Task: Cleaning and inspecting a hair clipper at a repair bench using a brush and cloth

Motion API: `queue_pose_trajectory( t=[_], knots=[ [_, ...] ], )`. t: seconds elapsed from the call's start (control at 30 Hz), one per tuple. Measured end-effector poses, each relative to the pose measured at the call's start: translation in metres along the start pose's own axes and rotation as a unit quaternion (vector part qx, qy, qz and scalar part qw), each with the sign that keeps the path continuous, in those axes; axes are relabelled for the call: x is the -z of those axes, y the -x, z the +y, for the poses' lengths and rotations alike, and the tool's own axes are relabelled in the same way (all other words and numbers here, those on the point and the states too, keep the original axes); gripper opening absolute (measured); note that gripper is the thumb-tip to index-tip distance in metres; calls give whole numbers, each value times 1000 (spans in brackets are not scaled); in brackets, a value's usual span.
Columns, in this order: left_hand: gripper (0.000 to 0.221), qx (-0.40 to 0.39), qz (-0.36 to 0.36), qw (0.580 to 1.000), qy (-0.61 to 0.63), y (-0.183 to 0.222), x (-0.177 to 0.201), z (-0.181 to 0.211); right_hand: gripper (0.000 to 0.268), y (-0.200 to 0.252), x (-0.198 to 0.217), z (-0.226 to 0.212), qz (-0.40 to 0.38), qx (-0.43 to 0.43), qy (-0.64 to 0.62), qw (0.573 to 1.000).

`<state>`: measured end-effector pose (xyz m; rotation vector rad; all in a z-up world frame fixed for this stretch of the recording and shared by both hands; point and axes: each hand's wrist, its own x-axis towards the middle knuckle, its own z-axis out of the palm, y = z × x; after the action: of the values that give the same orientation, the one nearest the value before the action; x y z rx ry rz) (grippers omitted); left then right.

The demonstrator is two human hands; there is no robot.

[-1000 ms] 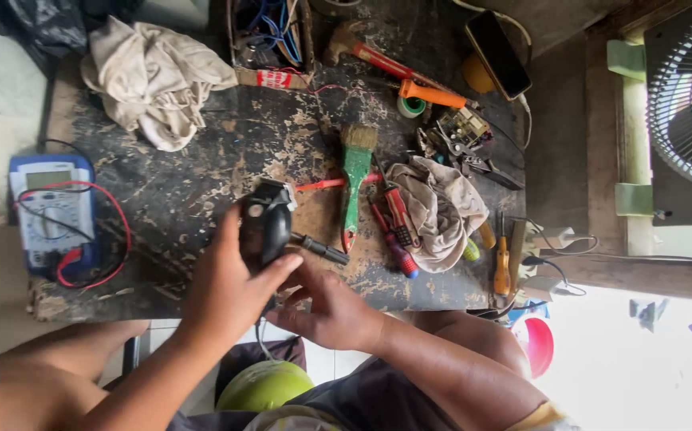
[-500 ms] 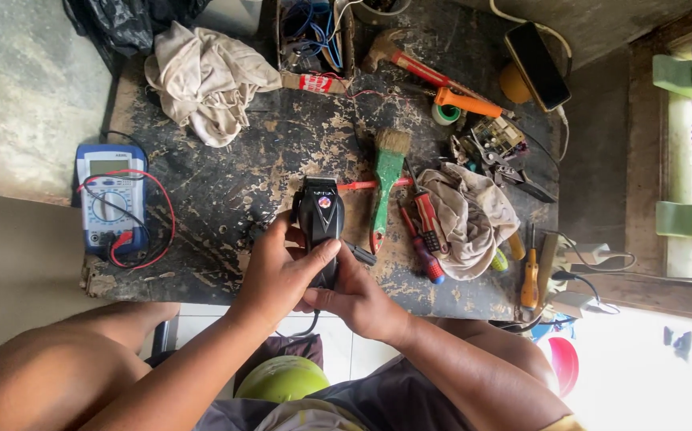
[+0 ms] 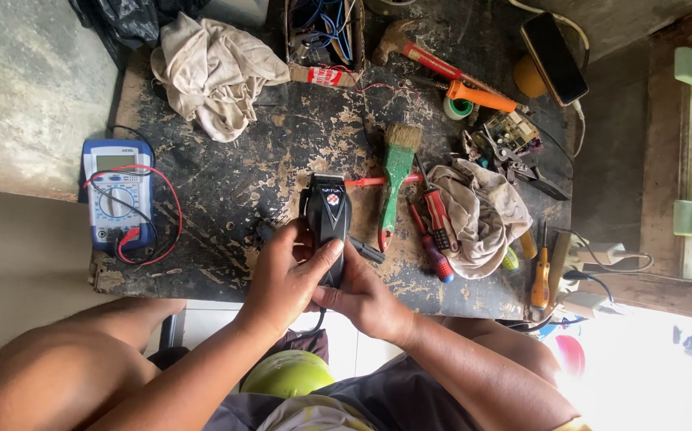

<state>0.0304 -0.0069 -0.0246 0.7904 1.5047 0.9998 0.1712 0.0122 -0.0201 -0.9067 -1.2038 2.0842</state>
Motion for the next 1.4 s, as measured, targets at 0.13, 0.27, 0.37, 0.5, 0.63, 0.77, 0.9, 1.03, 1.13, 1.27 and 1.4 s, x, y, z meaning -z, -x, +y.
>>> queue_pose_trajectory(
  t=[0.13,0.27,0.37,0.5,0.63,0.77,0.9,1.03,1.13,1.27,1.4],
  knots=[
    [63,12,18,1000,-17,2,-5,2,42,5,9,20,35,16,99,994],
    [60,-6,23,998,-55,0,-9,-10,59,5,6,15,114,36,262,958],
    [59,-12,30,998,-55,-1,-9,-9,73,6,10,27,136,13,294,946],
    [58,-23,35,999,-20,-3,-9,-16,101,-3,-5,-4,99,-34,307,946],
    [56,-7,28,999,15,-3,4,-4,67,-12,25,-33,-74,-12,304,950],
    [49,-41,22,998,44,-4,13,6,24,-26,104,-17,61,105,680,723],
    [45,-28,11,998,48,-1,16,1,39,-38,145,2,110,198,835,502],
    [42,6,-2,997,77,-2,20,-4,29,-40,165,8,143,253,819,495],
    [44,0,-3,998,58,-4,24,-12,23,-31,156,-20,175,319,710,604],
    [46,-17,-9,1000,-7,-7,23,-21,14,-22,128,-51,252,374,408,794],
    [45,-7,-18,999,-32,-8,20,-31,21,-18,108,-51,262,348,246,866]
  ],
)
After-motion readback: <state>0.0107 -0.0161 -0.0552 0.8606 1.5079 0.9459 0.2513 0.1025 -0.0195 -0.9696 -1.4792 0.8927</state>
